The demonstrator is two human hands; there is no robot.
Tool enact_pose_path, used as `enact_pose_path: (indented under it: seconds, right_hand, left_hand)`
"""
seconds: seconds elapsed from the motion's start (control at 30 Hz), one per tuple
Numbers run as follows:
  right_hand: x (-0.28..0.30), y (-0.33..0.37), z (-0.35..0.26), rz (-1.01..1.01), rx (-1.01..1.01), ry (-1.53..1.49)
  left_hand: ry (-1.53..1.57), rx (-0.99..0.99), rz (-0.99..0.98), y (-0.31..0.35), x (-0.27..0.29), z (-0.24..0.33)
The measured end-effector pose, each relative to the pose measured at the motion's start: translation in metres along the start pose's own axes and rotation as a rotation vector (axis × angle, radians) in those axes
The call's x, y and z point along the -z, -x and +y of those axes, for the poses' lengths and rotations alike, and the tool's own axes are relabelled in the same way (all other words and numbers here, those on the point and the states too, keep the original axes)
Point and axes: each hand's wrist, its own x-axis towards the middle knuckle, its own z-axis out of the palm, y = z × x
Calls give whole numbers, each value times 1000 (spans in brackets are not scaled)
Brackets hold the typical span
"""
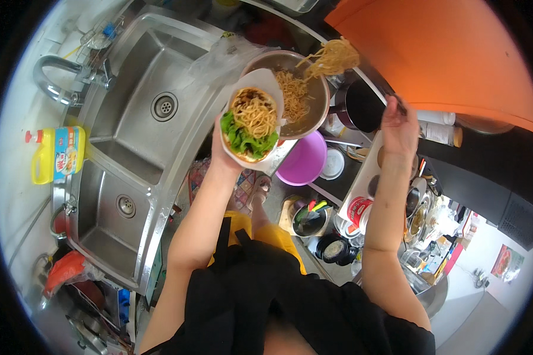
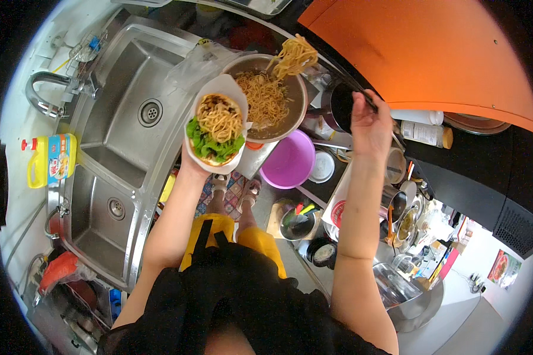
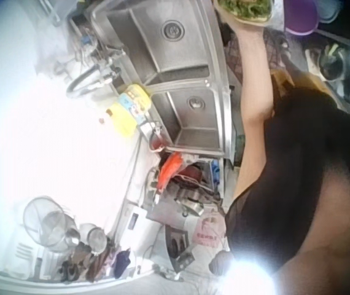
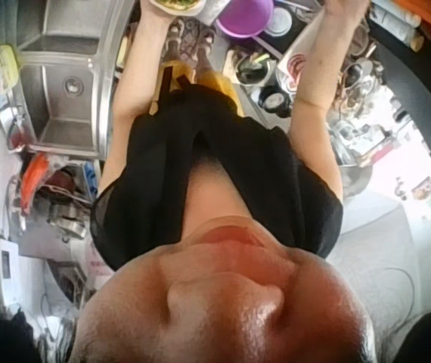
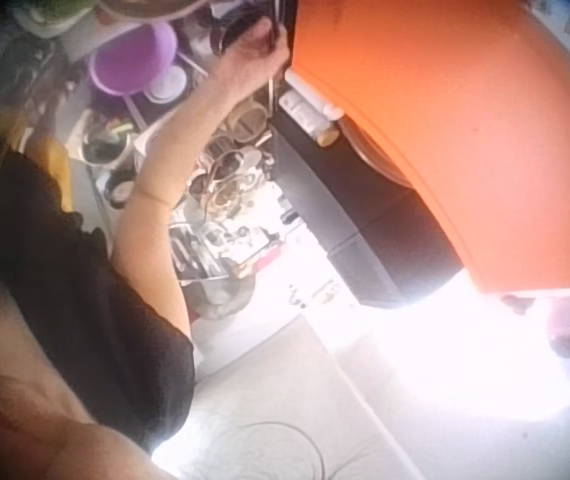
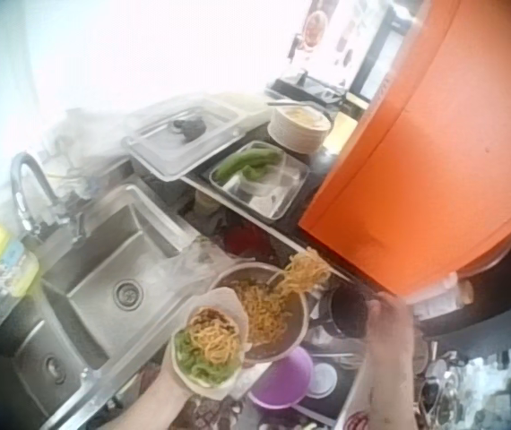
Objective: The person assembles a sandwich by spreading a dark sauce on a bun, adding lettuce, noodles, and fried meat. They use a spoon, chopsticks, and tongs to layer the ingredients into a paper tray.
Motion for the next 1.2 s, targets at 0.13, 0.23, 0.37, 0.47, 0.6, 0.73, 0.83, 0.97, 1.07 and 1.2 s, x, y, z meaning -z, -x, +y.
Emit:
enact_pose_path:
  seconds: [0.13, 0.23, 0.37, 0.47, 0.6, 0.73, 0.83, 0.97, 1.07, 1.2]
  right_hand:
    - [-22, 31, -39, -55, -11, -58]
    - [-36, 54, -66, -169, 1, -72]
    - [-48, 75, -78, -241, -23, -97]
    - [-50, 82, -70, -221, -40, -64]
    - [-48, 75, -44, -138, -116, 79]
    - [-50, 72, -18, -165, -150, 178]
    - [-51, 73, -10, -286, -125, 291]
    - [-65, 85, -2, -361, 97, 629]
    - [-69, 98, 3, -695, 401, 920]
    - [-91, 114, 9, -1075, 776, 1222]
  left_hand:
    - [-64, -27, 108, -16, 2, -3]
    - [-112, -15, 39, -28, 16, -2]
    - [-95, -3, 37, -28, 18, -4]
    - [-98, -20, 69, -28, 10, -7]
    - [-114, -40, 106, -22, -2, -13]
    - [-56, 17, 72, -17, -17, -18]
    - [7, 48, -32, -12, -14, -18]
    - [-35, 5, 44, -13, -15, -18]
    - [-49, -2, 33, -15, -16, -16]
    - [-91, -43, 65, -10, -10, -16]
